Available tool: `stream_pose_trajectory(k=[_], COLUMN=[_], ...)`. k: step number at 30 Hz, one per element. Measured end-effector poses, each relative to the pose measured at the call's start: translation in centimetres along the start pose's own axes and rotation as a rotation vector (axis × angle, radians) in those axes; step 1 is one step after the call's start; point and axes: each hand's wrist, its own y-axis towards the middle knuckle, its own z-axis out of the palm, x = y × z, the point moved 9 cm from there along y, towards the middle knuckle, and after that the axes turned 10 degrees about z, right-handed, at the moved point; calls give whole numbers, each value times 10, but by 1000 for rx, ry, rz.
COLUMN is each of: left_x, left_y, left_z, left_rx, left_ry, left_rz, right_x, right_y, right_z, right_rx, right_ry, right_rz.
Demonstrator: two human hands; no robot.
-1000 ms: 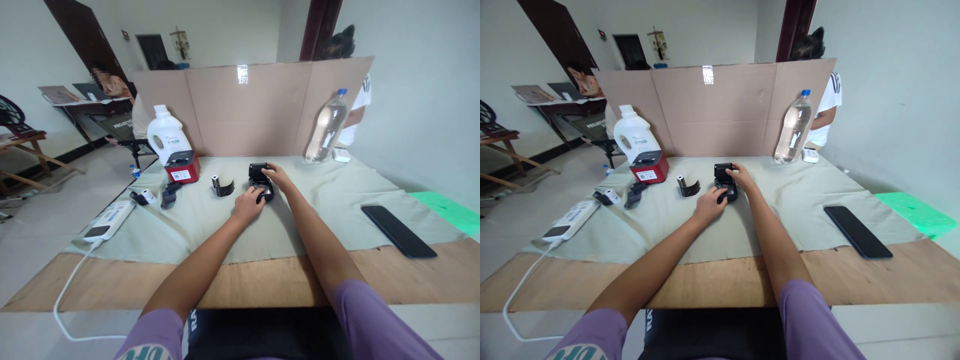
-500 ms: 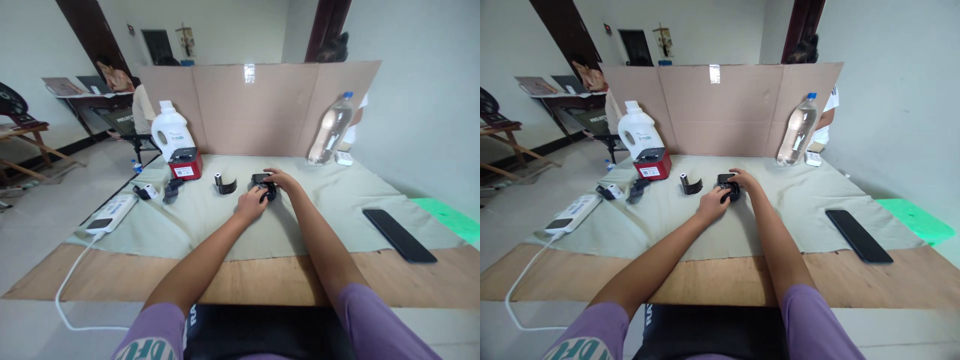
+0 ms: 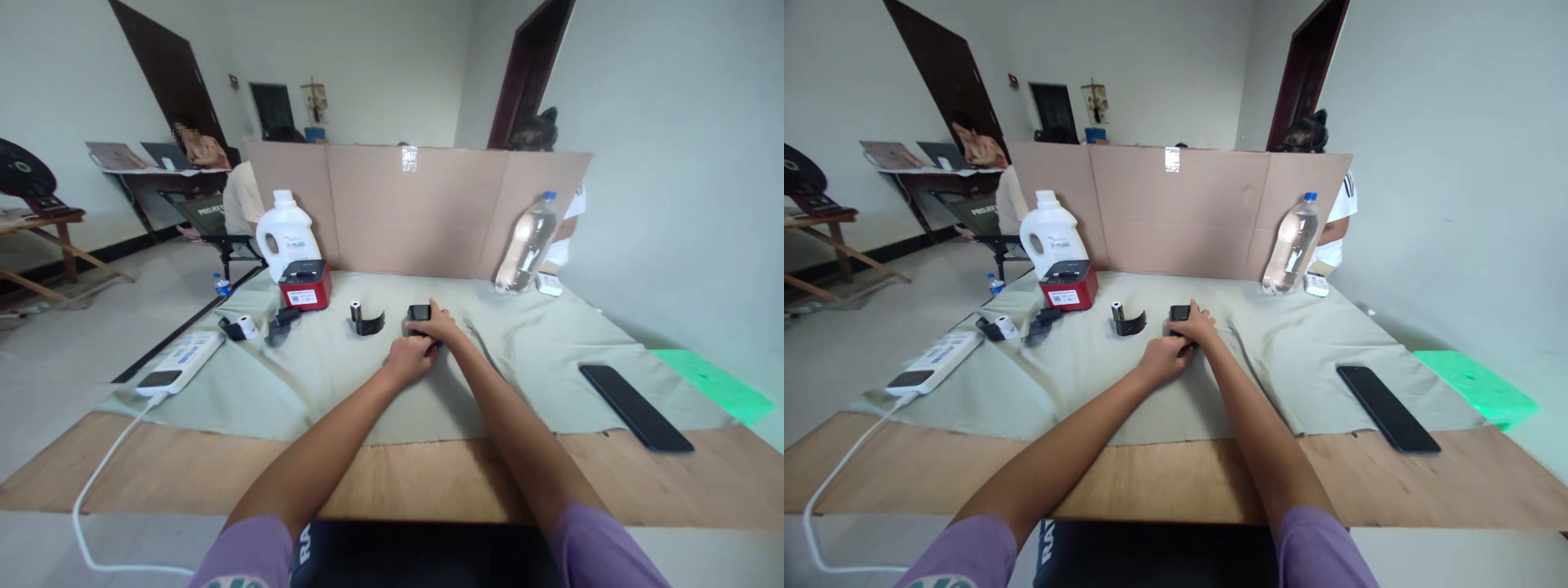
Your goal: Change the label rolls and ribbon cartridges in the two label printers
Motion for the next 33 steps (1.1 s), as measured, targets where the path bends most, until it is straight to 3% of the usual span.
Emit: stream_pose_trajectory(k=[4, 8, 12, 15, 19, 23, 25, 28, 30, 33], left_x=[-2, -10, -13, -11, -14, -18, -14, 21, 73, 183], left_y=[-1, -3, -2, -2, -3, 0, 7, 18, 14, -27], left_z=[1, 6, 14, 17, 17, 6, -14, -76, -128, -196], left_rx=[6, 25, 61, 67, 94, 71, 0, -237, -435, -776], left_ry=[-26, -89, -128, -149, -148, -182, -228, -288, -267, -127], left_rz=[24, 104, 138, 148, 172, 183, 190, 158, 50, -293], right_x=[2, -10, -64, -117, -173, -192, -185, -140, -85, 16], right_y=[-12, -4, 26, 48, 67, 77, 77, 73, 71, 62], right_z=[0, -44, -107, -137, -148, -147, -149, -156, -147, -99], right_rx=[-51, -187, -337, -375, -368, -343, -339, -422, -451, -309], right_ry=[-85, -61, -109, -162, -198, -211, -268, -421, -436, -262], right_rz=[86, 51, 138, 257, 391, 444, 481, 393, 182, -238])
